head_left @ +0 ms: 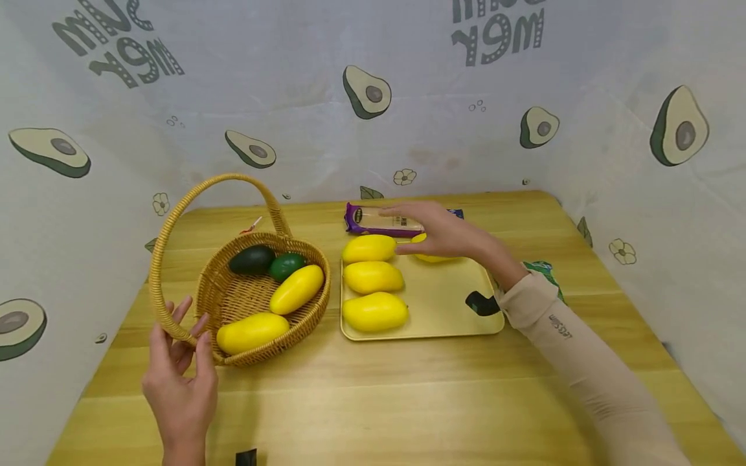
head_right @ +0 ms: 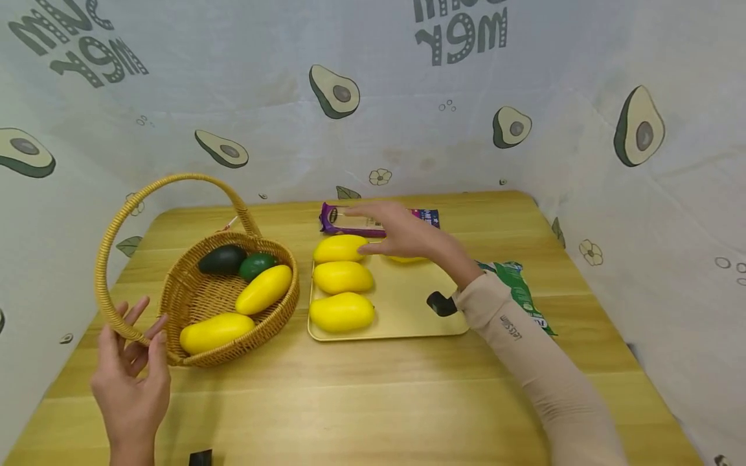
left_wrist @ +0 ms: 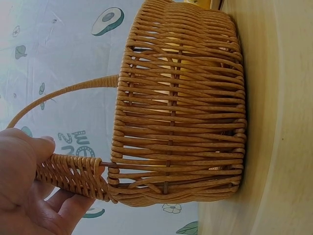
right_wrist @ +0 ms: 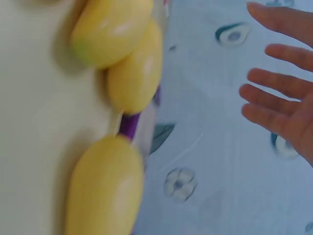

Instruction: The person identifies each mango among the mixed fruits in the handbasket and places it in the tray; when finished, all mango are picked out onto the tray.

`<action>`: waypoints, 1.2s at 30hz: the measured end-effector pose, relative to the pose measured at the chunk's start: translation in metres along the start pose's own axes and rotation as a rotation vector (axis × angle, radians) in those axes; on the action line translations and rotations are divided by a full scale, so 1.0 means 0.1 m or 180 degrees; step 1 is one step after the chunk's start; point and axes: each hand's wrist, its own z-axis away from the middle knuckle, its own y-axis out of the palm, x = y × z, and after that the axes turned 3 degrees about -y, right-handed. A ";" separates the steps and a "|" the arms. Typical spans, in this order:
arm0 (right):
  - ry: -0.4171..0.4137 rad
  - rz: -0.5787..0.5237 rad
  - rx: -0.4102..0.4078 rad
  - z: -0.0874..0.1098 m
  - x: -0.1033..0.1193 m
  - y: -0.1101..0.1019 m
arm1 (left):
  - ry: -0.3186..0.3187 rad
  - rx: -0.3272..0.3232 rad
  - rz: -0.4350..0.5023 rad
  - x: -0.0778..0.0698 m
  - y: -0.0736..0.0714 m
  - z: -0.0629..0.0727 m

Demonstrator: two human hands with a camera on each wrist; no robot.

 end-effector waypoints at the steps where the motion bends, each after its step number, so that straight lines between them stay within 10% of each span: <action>1: -0.0110 0.0007 0.0074 -0.07 0.07 -0.01 | -0.0002 0.0000 0.0001 0.00 0.00 0.00; 12: -0.0894 -0.0033 0.1363 -0.89 0.74 0.24 | 0.0043 0.0058 -0.0019 -0.01 -0.04 -0.01; 23: -0.0367 0.1037 0.1286 -1.37 1.02 0.99 | 0.0070 0.0088 0.0031 0.01 -0.04 -0.05; 32: -0.0460 -0.0159 0.1177 -1.57 1.12 1.13 | 0.0003 0.0083 0.0008 0.00 -0.04 -0.05; 36: -0.0893 -0.0830 0.1608 -1.54 1.16 1.10 | -0.0026 0.0086 0.0016 0.00 -0.04 -0.02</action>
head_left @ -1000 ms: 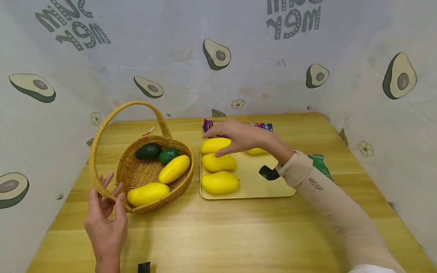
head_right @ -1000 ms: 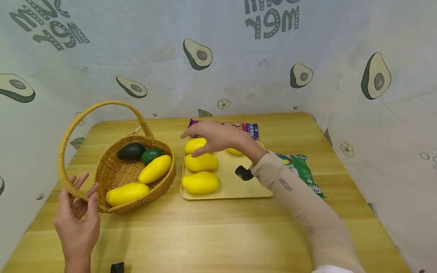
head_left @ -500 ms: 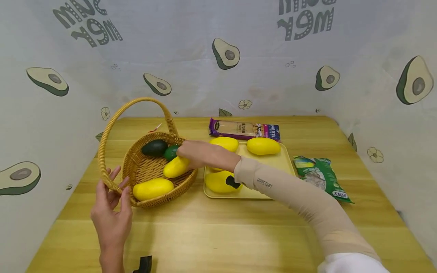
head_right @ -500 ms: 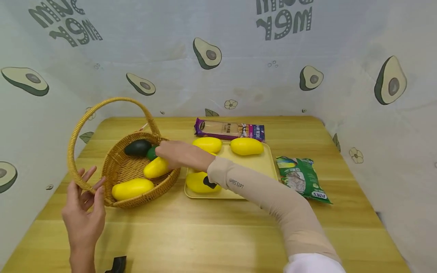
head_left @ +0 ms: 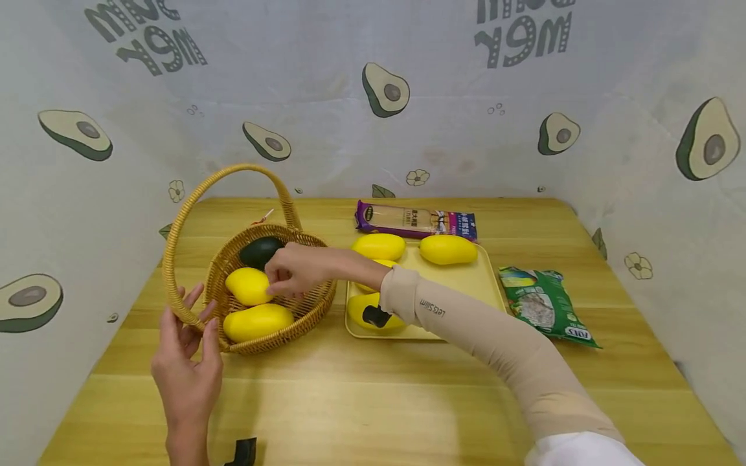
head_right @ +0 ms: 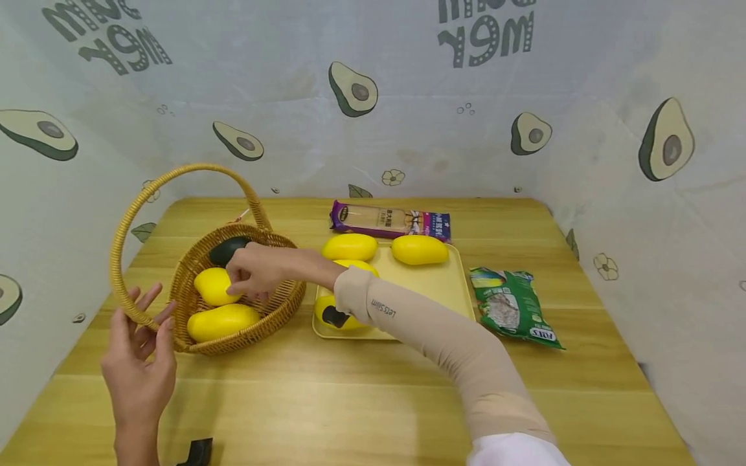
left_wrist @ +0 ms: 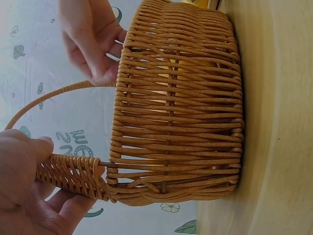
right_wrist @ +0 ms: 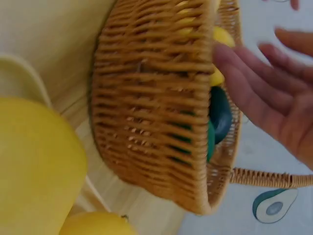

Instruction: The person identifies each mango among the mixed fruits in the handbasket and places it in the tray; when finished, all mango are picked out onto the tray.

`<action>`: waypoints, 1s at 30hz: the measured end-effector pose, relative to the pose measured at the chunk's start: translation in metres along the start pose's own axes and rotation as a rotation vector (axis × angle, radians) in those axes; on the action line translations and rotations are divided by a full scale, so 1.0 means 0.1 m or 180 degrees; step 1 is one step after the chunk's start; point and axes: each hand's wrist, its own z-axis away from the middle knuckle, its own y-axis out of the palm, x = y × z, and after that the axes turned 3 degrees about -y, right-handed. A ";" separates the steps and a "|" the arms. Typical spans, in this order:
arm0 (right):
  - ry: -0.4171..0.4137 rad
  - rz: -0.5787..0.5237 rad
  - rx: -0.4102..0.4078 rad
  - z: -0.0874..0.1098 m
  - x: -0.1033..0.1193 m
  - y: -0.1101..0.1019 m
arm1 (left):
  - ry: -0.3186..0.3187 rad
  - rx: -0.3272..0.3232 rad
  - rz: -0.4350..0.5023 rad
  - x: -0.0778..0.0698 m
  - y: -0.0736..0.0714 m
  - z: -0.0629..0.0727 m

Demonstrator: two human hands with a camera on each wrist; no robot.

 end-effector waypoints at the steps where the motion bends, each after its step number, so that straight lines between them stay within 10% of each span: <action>1: -0.0096 -0.0062 0.0218 -0.01 0.02 0.01 | -0.0002 0.0000 -0.0001 0.00 0.00 0.00; 7: -0.0348 0.0084 0.0977 -0.08 0.05 0.03 | -0.0010 -0.0031 -0.0018 -0.01 -0.01 0.01; 21: -0.0137 0.0171 -0.0173 -0.31 -0.08 -0.44 | -0.0019 -0.0014 -0.0025 -0.01 0.01 0.00; 30: 0.0258 0.0235 -0.0110 -0.65 -0.24 -0.36 | -0.0017 0.0000 -0.0032 -0.02 0.02 0.00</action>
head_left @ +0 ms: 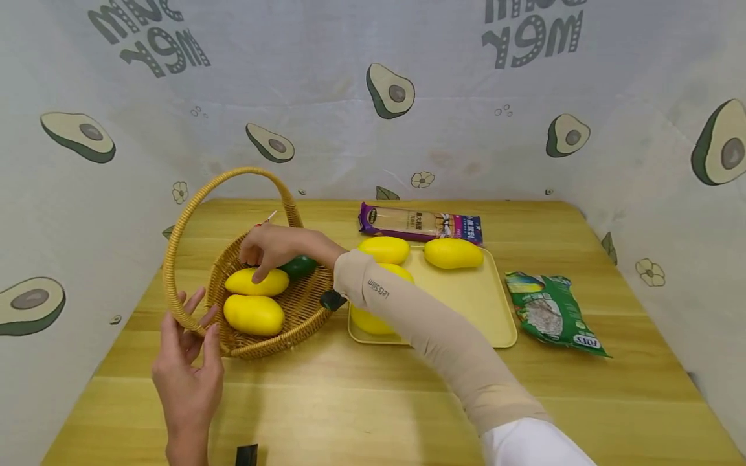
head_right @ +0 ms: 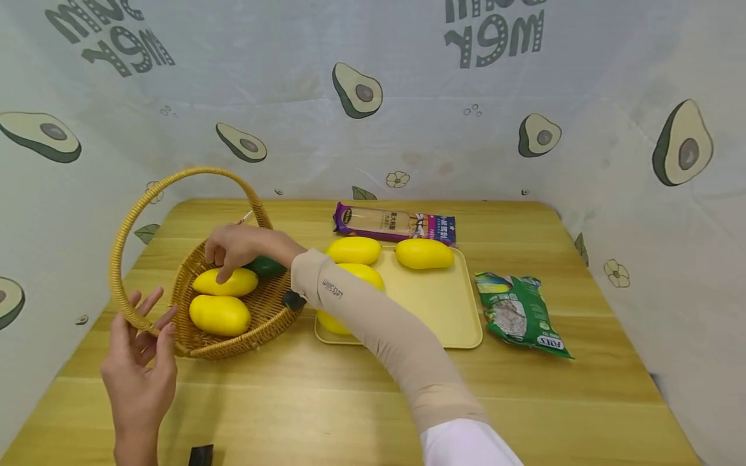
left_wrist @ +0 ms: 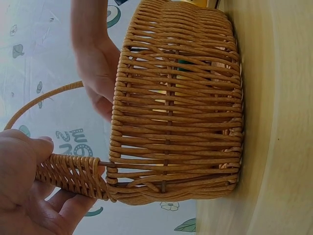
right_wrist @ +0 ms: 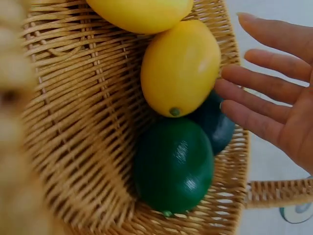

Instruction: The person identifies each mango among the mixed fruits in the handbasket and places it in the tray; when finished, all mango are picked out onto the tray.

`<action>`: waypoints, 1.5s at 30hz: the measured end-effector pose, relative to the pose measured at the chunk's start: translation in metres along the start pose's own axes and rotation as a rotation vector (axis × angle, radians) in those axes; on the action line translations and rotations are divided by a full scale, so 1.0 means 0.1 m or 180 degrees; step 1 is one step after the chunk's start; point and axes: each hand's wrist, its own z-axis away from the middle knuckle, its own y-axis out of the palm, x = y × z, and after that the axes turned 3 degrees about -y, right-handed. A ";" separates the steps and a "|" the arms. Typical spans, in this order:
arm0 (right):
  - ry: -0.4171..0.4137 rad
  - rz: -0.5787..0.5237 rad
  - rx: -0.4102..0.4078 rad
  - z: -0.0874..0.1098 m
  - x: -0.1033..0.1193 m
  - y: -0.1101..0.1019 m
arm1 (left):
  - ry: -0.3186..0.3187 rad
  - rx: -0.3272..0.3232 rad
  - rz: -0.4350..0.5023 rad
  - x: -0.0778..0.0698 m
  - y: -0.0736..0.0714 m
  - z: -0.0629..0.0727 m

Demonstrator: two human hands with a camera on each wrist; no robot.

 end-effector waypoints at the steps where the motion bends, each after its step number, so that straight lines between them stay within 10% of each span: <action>1: 0.0008 -0.0016 0.0010 -0.01 -0.01 0.01 | 0.0001 0.0004 0.0005 0.00 0.00 0.00; 10: 0.0211 -0.0368 0.0073 -0.09 -0.09 0.01 | 0.0042 -0.0005 0.0001 -0.01 0.02 -0.01; 25: 0.0926 0.0753 0.0817 -0.27 0.19 0.15 | 0.0010 -0.0050 -0.0089 0.02 0.00 0.02; 45: 0.0110 0.0044 0.0208 0.13 -0.01 -0.01 | -0.0049 -0.0035 -0.0075 0.03 0.00 0.03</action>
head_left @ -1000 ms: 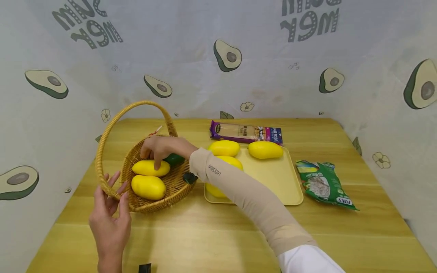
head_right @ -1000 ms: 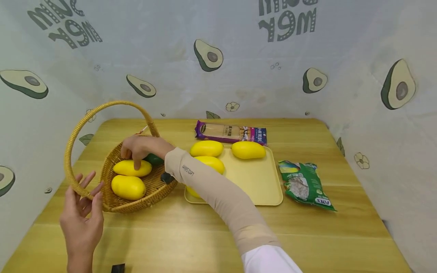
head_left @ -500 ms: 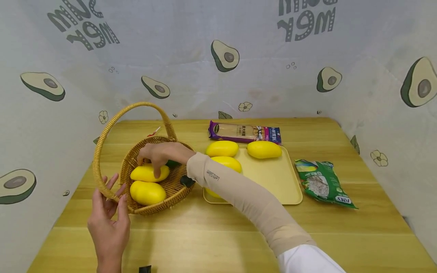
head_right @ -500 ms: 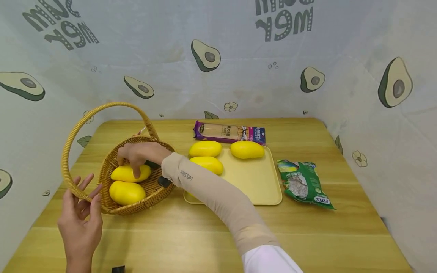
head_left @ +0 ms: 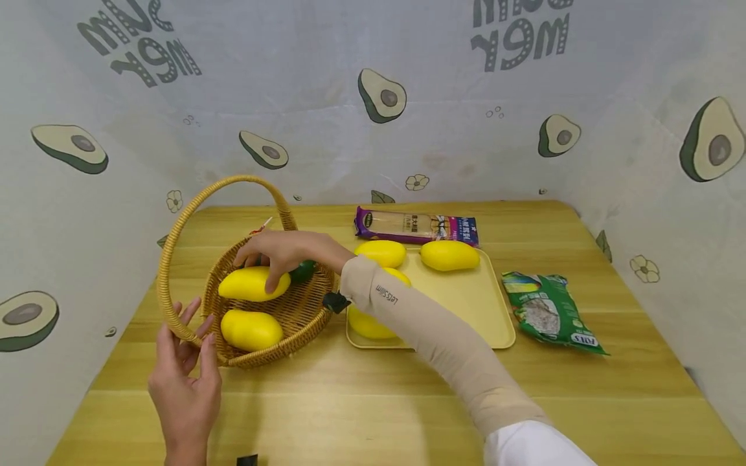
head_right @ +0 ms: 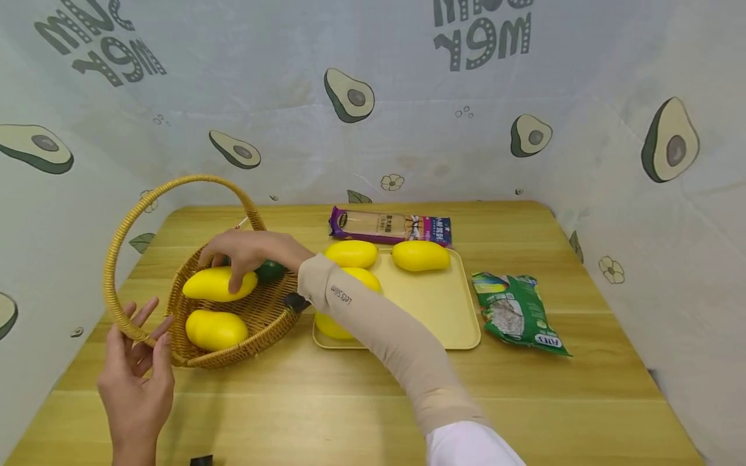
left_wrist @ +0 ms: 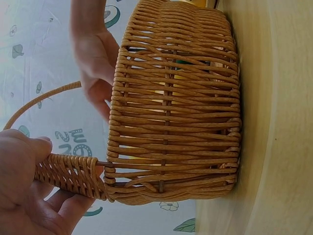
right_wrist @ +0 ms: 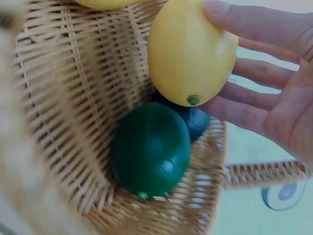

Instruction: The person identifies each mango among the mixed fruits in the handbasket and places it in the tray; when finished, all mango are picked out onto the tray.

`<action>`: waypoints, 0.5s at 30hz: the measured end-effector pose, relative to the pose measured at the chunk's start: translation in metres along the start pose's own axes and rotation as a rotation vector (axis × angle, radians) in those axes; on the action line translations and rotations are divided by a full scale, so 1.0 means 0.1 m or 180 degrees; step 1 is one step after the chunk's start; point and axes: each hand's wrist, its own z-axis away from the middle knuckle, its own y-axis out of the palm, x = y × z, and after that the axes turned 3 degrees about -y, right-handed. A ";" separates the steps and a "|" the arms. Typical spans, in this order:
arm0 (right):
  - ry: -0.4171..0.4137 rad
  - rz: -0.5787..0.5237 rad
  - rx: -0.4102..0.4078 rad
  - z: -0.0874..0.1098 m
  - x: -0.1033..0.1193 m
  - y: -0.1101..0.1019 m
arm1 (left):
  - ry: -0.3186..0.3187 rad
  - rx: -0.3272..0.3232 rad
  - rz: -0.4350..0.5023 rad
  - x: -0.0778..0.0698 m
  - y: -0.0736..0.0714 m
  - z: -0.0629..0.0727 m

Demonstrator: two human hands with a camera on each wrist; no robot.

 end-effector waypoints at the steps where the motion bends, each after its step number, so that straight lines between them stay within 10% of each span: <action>1: -0.0021 -0.0035 -0.0009 0.04 0.00 -0.01 | -0.0001 -0.0003 -0.0008 0.00 -0.01 0.00; 15: -0.0234 0.0430 -0.0310 0.91 0.04 -0.14 | 0.0061 -0.0042 -0.0034 0.00 0.00 0.01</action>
